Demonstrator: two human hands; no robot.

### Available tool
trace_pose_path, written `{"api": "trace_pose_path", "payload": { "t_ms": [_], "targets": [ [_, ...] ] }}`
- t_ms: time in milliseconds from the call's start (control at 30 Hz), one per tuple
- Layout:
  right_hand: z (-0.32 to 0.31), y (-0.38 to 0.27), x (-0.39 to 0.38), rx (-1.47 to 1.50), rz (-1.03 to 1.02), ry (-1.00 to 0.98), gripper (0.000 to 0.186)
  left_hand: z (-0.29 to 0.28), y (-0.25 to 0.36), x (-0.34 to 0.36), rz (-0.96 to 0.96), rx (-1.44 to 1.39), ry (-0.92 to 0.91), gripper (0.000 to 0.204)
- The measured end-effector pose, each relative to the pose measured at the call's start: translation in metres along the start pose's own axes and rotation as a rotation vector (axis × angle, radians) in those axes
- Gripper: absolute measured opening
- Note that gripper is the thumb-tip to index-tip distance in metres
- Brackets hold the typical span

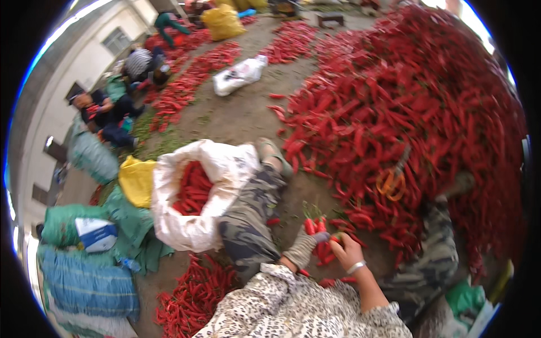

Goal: The person sits on the ground and uses orange-handled scissors to trim the stems off red chili peppers. They gather peppers into small bunches, cut the stems, and place the trimmed peppers into a white sack.

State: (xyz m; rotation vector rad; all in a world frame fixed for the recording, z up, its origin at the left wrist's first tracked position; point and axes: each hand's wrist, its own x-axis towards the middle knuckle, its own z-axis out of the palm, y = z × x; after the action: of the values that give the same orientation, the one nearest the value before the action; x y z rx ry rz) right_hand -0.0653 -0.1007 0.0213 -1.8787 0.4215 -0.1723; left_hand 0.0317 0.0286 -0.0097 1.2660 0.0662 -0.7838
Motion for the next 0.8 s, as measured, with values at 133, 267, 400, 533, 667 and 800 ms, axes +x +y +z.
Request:
{"api": "trace_pose_path", "payload": {
  "t_ms": [133,267,400,533,667,800],
  "targets": [
    [0.012,0.003,-0.012,-0.028,0.043,0.189,0.021,-0.001,-0.013,-0.014,-0.366,-0.282,-0.162,0.046],
    [0.026,-0.001,-0.023,0.004,0.064,0.366,0.022,0.022,-0.017,-0.042,-0.416,-0.499,-0.172,0.054],
    [0.035,0.005,-0.03,0.026,0.002,0.394,0.019,0.023,-0.007,-0.057,-0.393,-0.242,-0.232,0.055],
    [0.039,0.01,-0.032,-0.026,-0.1,0.475,0.017,0.023,0.0,-0.059,-0.429,-0.163,-0.263,0.055],
    [0.034,0.003,-0.031,-0.136,-0.207,0.524,0.02,0.026,0.012,-0.057,-0.406,-0.037,-0.287,0.053],
    [0.031,0.001,-0.028,-0.146,-0.255,0.526,0.021,0.02,0.013,-0.047,-0.363,0.137,-0.338,0.055]
  ]
}}
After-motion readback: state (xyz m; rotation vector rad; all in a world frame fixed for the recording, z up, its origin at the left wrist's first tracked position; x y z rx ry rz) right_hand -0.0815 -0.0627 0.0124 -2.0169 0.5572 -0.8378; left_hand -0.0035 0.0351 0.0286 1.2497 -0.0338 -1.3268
